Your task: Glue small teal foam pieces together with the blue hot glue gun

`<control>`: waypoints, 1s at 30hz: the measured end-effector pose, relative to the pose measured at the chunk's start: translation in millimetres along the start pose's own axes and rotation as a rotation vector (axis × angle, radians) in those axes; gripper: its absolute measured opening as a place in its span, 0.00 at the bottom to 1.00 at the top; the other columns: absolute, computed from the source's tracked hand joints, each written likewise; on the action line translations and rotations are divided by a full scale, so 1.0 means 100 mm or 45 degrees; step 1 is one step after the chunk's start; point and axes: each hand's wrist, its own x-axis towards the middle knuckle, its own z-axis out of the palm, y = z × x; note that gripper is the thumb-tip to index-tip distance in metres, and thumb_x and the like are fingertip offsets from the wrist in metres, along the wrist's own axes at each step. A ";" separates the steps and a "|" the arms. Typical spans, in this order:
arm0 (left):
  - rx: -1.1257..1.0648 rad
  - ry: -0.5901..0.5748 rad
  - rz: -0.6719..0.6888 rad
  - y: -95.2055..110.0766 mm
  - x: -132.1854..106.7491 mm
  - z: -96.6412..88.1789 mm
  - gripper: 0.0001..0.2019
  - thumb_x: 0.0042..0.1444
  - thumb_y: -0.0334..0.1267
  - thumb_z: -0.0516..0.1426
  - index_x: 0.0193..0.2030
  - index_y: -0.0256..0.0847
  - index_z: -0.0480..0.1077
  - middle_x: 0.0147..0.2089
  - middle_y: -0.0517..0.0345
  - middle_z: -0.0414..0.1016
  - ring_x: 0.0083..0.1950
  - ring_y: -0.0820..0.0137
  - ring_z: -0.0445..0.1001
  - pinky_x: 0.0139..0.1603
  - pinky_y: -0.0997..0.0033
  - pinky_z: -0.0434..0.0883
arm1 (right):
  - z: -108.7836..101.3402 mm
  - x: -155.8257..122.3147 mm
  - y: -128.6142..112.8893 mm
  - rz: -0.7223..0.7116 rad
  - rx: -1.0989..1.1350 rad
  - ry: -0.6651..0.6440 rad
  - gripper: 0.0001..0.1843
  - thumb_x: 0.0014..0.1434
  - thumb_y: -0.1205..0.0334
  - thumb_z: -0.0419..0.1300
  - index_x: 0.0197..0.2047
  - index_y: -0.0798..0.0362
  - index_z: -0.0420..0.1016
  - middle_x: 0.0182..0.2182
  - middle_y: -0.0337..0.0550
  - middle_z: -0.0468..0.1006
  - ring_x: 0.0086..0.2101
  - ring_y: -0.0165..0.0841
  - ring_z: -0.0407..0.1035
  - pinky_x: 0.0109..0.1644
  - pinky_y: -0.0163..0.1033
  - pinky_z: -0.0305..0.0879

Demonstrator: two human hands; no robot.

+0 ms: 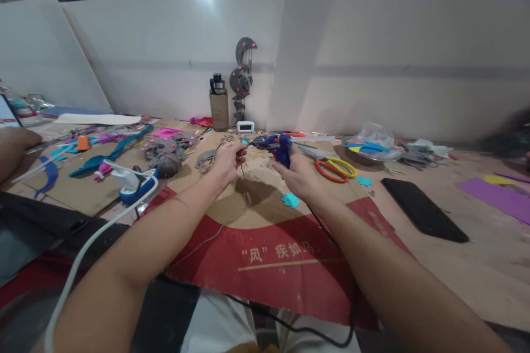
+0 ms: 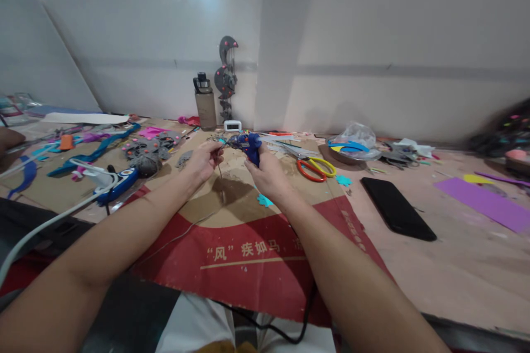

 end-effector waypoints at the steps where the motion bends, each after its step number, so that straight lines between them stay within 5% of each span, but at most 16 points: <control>1: 0.002 0.002 -0.003 0.00 0.00 0.00 0.10 0.40 0.29 0.63 0.24 0.38 0.65 0.21 0.65 0.66 0.22 0.80 0.66 0.22 0.80 0.61 | 0.00 0.00 0.00 0.003 0.000 -0.001 0.26 0.56 0.58 0.56 0.58 0.52 0.62 0.43 0.49 0.76 0.39 0.40 0.70 0.44 0.45 0.67; 25: 0.003 -0.002 0.002 0.00 -0.01 0.00 0.08 0.41 0.29 0.62 0.25 0.37 0.66 0.21 0.64 0.67 0.23 0.79 0.67 0.23 0.79 0.61 | -0.04 0.00 -0.07 0.003 -0.026 -0.006 0.24 0.56 0.59 0.55 0.56 0.53 0.64 0.41 0.49 0.76 0.38 0.40 0.69 0.44 0.45 0.66; 30: -0.031 -0.019 0.019 0.01 -0.01 0.00 0.06 0.42 0.29 0.62 0.25 0.37 0.66 0.22 0.64 0.68 0.23 0.80 0.66 0.24 0.79 0.61 | -0.05 0.00 -0.06 0.086 0.052 0.009 0.20 0.54 0.57 0.57 0.50 0.52 0.66 0.35 0.44 0.75 0.30 0.35 0.68 0.35 0.41 0.66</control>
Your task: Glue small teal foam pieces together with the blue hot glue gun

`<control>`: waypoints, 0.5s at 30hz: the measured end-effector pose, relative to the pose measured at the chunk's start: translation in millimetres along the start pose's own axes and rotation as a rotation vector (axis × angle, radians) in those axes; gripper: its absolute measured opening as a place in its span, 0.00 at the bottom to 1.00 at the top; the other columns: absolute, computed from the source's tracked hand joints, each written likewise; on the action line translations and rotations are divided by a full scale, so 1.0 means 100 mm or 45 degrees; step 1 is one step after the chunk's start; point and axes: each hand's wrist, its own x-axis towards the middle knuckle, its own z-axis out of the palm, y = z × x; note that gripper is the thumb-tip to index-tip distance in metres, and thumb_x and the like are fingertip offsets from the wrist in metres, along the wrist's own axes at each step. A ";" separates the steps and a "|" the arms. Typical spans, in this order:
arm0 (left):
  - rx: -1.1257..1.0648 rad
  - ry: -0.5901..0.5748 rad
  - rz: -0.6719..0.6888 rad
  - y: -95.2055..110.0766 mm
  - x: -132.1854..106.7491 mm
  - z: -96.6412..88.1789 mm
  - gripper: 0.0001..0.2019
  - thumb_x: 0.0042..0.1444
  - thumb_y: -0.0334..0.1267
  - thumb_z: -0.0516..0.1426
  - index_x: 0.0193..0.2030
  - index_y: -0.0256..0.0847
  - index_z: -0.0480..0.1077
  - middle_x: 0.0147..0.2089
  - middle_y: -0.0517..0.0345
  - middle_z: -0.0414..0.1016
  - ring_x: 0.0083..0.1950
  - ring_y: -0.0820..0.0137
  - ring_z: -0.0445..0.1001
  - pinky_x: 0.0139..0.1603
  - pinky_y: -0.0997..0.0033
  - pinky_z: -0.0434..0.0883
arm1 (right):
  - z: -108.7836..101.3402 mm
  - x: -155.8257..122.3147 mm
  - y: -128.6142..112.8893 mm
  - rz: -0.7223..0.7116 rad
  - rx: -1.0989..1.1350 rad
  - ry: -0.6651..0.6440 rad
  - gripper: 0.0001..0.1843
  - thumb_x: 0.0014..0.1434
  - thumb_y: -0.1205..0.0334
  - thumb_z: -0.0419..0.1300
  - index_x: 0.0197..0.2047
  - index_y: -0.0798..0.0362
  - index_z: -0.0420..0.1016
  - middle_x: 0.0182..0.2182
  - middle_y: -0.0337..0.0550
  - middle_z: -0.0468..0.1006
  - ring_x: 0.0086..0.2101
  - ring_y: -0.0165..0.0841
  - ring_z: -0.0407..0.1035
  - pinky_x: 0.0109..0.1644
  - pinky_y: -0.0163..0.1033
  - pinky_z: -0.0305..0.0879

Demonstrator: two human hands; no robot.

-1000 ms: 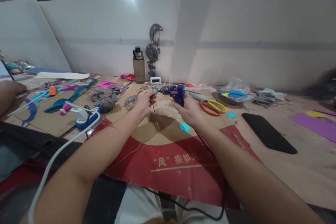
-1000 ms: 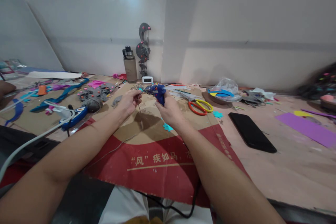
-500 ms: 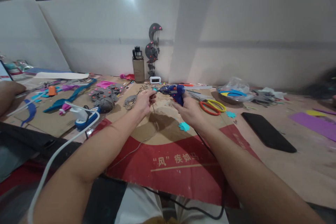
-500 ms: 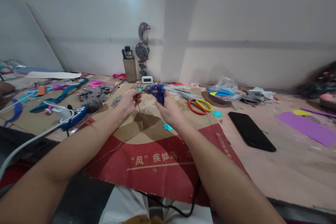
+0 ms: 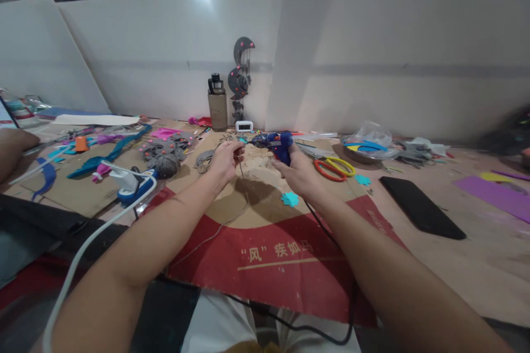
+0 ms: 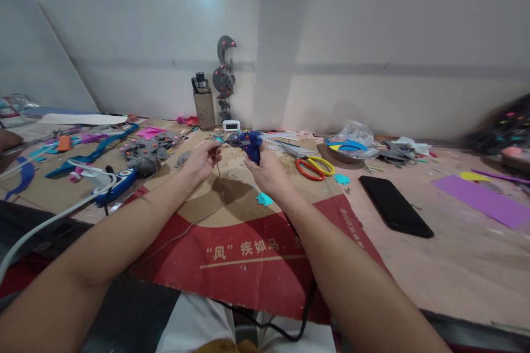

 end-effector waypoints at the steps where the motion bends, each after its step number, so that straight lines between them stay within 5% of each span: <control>1: -0.009 0.004 -0.001 0.00 0.00 0.00 0.06 0.43 0.28 0.61 0.25 0.37 0.66 0.22 0.64 0.68 0.23 0.80 0.66 0.24 0.79 0.61 | 0.00 0.00 0.00 0.025 0.057 0.005 0.18 0.53 0.57 0.57 0.47 0.51 0.66 0.34 0.43 0.75 0.28 0.33 0.67 0.33 0.39 0.66; 7: -0.033 0.000 -0.040 0.01 0.00 0.00 0.10 0.42 0.28 0.63 0.29 0.39 0.65 0.24 0.64 0.70 0.23 0.79 0.69 0.24 0.79 0.62 | -0.07 0.12 0.18 0.264 0.504 0.057 0.16 0.50 0.60 0.55 0.43 0.51 0.63 0.36 0.42 0.77 0.23 0.27 0.63 0.30 0.37 0.66; 11: -0.005 -0.061 -0.093 0.00 -0.06 0.03 0.14 0.41 0.26 0.64 0.33 0.40 0.65 0.25 0.64 0.72 0.25 0.77 0.72 0.26 0.78 0.63 | -0.12 0.23 0.41 0.515 -0.115 0.022 0.13 0.50 0.59 0.57 0.40 0.55 0.70 0.37 0.48 0.77 0.37 0.39 0.70 0.41 0.43 0.67; 15: 0.048 -0.220 -0.132 -0.02 -0.11 0.06 0.12 0.40 0.29 0.64 0.30 0.39 0.65 0.27 0.62 0.73 0.29 0.75 0.73 0.28 0.77 0.63 | -0.16 0.23 0.53 0.634 -0.712 -0.107 0.19 0.55 0.54 0.57 0.44 0.59 0.73 0.49 0.62 0.72 0.54 0.57 0.62 0.52 0.56 0.59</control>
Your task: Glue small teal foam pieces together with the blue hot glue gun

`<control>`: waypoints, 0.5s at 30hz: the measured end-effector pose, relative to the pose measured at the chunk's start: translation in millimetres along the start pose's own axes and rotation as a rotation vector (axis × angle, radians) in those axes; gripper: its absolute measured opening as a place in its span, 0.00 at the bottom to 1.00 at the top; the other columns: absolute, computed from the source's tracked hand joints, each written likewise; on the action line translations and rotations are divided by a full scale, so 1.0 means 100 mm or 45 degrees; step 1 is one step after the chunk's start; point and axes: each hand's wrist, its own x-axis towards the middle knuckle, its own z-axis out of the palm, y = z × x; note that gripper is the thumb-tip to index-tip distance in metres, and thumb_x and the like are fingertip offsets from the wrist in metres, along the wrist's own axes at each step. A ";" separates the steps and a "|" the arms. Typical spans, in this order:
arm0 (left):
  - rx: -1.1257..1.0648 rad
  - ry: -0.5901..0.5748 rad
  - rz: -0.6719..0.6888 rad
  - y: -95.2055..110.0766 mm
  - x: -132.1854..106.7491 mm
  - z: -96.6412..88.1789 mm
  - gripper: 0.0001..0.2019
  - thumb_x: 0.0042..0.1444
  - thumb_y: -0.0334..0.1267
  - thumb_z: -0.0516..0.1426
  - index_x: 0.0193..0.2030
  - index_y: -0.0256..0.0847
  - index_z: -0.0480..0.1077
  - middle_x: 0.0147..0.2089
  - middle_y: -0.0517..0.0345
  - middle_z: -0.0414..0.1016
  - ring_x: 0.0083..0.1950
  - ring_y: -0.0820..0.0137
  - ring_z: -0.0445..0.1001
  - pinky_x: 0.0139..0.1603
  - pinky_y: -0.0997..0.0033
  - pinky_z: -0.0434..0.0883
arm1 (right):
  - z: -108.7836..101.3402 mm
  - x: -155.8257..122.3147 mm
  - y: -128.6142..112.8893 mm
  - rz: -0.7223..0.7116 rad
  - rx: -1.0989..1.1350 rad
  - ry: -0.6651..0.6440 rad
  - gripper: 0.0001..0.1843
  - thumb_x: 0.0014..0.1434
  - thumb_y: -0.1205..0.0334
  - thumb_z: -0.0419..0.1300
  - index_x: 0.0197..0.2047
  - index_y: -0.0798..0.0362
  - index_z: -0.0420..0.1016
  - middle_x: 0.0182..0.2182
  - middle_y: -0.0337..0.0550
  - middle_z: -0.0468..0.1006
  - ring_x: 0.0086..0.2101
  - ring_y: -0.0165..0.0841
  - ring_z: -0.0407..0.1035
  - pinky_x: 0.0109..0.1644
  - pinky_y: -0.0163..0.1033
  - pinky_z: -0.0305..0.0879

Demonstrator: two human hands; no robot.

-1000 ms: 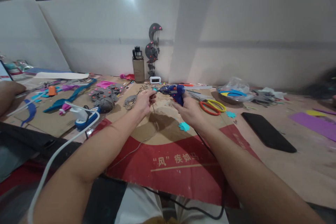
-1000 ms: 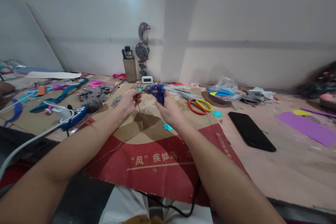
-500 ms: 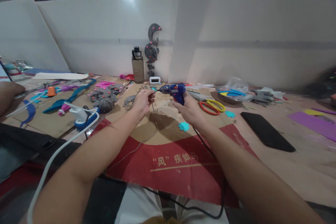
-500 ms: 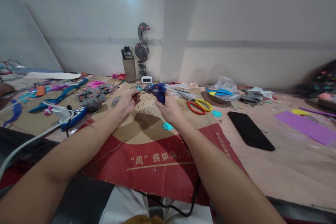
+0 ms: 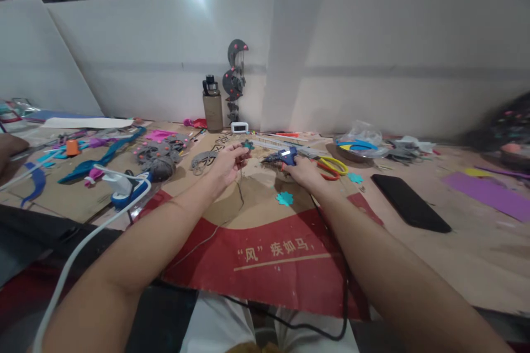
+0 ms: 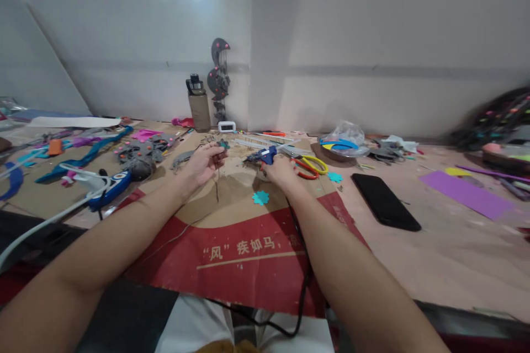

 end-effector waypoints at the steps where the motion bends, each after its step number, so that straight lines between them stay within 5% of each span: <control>1: 0.018 -0.027 0.008 -0.01 0.00 0.00 0.12 0.40 0.30 0.64 0.29 0.39 0.65 0.27 0.62 0.74 0.29 0.76 0.73 0.29 0.76 0.62 | 0.00 -0.01 0.02 0.012 -0.080 0.060 0.21 0.56 0.53 0.57 0.45 0.60 0.73 0.51 0.66 0.70 0.55 0.60 0.59 0.54 0.59 0.57; 4: 0.086 -0.042 0.038 -0.04 -0.02 0.02 0.12 0.39 0.33 0.65 0.27 0.39 0.65 0.28 0.62 0.74 0.30 0.77 0.71 0.32 0.76 0.61 | -0.02 -0.07 0.00 -0.037 -0.109 0.340 0.20 0.56 0.52 0.57 0.43 0.61 0.72 0.52 0.70 0.68 0.56 0.62 0.56 0.55 0.63 0.52; 6: 0.136 -0.034 0.054 -0.06 -0.04 0.05 0.12 0.38 0.33 0.65 0.27 0.38 0.66 0.28 0.63 0.73 0.30 0.77 0.70 0.32 0.75 0.60 | -0.02 -0.13 -0.09 -0.167 0.142 0.442 0.15 0.55 0.54 0.57 0.39 0.57 0.70 0.48 0.64 0.71 0.54 0.55 0.60 0.55 0.59 0.55; 10: 0.199 -0.038 0.139 -0.09 -0.11 0.15 0.11 0.37 0.32 0.65 0.25 0.38 0.65 0.24 0.65 0.69 0.26 0.79 0.64 0.29 0.75 0.56 | 0.10 -0.33 -0.38 -0.467 1.107 0.086 0.16 0.51 0.52 0.60 0.40 0.49 0.61 0.40 0.47 0.74 0.42 0.38 0.70 0.49 0.46 0.65; 15: 0.169 0.014 0.210 -0.10 -0.15 0.20 0.11 0.37 0.30 0.64 0.23 0.38 0.64 0.21 0.66 0.64 0.22 0.80 0.59 0.26 0.75 0.55 | 0.22 -0.50 -0.53 -0.356 1.708 -0.436 0.24 0.44 0.61 0.65 0.41 0.48 0.57 0.28 0.33 0.75 0.30 0.30 0.72 0.43 0.41 0.68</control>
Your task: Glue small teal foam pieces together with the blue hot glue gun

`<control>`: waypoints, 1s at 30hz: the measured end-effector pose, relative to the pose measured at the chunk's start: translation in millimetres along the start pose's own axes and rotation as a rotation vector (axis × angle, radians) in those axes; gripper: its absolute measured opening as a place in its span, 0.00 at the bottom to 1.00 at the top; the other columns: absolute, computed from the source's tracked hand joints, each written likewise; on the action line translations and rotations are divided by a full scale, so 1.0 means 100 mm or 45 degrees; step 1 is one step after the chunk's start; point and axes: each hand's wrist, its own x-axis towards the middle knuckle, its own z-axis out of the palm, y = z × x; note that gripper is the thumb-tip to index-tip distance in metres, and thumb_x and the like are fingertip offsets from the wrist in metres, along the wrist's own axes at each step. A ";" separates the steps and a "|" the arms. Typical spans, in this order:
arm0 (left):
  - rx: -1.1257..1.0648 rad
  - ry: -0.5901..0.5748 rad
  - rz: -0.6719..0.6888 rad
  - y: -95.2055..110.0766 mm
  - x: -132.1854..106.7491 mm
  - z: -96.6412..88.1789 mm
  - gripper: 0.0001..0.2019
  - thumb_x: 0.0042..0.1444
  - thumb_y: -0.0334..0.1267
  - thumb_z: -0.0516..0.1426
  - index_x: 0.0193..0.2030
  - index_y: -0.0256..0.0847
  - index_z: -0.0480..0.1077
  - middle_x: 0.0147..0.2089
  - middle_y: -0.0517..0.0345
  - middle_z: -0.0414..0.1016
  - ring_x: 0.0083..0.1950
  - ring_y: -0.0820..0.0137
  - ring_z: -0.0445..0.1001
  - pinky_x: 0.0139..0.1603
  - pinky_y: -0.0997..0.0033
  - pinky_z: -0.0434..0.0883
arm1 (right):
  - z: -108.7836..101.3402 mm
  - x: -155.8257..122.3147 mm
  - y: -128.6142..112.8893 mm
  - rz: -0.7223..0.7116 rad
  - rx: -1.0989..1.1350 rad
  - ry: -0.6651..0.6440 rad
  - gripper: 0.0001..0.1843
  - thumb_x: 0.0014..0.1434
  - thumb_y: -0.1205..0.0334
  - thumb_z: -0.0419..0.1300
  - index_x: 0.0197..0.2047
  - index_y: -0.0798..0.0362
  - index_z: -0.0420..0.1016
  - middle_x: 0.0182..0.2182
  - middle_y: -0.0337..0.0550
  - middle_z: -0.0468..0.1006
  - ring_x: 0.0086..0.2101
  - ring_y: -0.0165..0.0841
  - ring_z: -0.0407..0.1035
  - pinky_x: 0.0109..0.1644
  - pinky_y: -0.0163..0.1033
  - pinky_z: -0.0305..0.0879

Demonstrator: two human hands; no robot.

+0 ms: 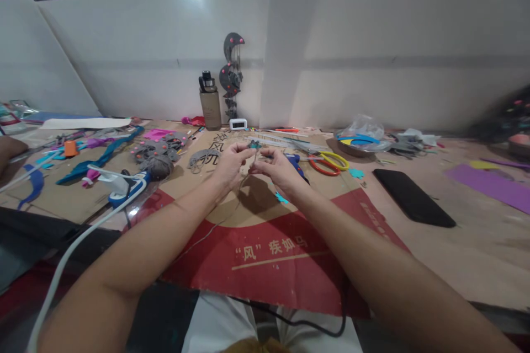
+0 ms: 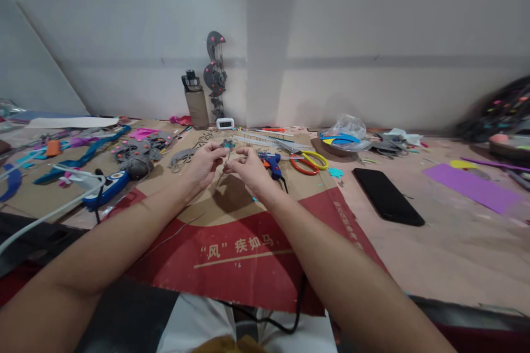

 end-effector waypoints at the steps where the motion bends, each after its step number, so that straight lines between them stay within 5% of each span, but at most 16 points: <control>1: -0.004 0.006 0.000 0.00 0.00 -0.01 0.12 0.37 0.30 0.64 0.22 0.38 0.63 0.20 0.66 0.63 0.22 0.80 0.59 0.25 0.76 0.55 | 0.00 -0.01 -0.01 0.045 0.022 0.009 0.22 0.45 0.62 0.64 0.41 0.48 0.57 0.25 0.31 0.73 0.27 0.29 0.70 0.40 0.40 0.68; 7: -0.048 -0.040 -0.057 -0.05 0.03 -0.03 0.12 0.38 0.28 0.63 0.24 0.38 0.62 0.20 0.65 0.65 0.22 0.79 0.64 0.25 0.77 0.58 | -0.04 -0.02 -0.12 0.183 -0.069 0.179 0.08 0.49 0.68 0.57 0.33 0.49 0.62 0.16 0.26 0.60 0.18 0.23 0.56 0.30 0.37 0.68; 15: -0.065 -0.105 -0.067 -0.05 0.01 -0.03 0.15 0.39 0.27 0.64 0.35 0.36 0.68 0.27 0.62 0.73 0.25 0.79 0.69 0.28 0.79 0.65 | -0.07 -0.02 -0.14 0.204 -0.234 0.185 0.03 0.48 0.69 0.57 0.28 0.52 0.66 0.23 0.32 0.65 0.23 0.24 0.60 0.31 0.34 0.65; 24: -0.036 -0.132 -0.085 -0.07 0.03 -0.05 0.10 0.40 0.30 0.64 0.29 0.36 0.66 0.26 0.58 0.73 0.27 0.76 0.72 0.30 0.77 0.67 | -0.09 0.01 -0.10 0.109 -0.100 0.212 0.05 0.49 0.68 0.55 0.29 0.51 0.61 0.26 0.36 0.70 0.26 0.26 0.63 0.34 0.36 0.66; 30: -0.033 -0.147 -0.054 -0.07 0.02 -0.04 0.12 0.39 0.30 0.65 0.26 0.37 0.64 0.21 0.62 0.70 0.22 0.79 0.66 0.25 0.78 0.61 | -0.09 0.02 -0.09 -0.017 -0.368 0.262 0.05 0.50 0.67 0.54 0.31 0.49 0.62 0.22 0.31 0.60 0.22 0.26 0.54 0.25 0.33 0.53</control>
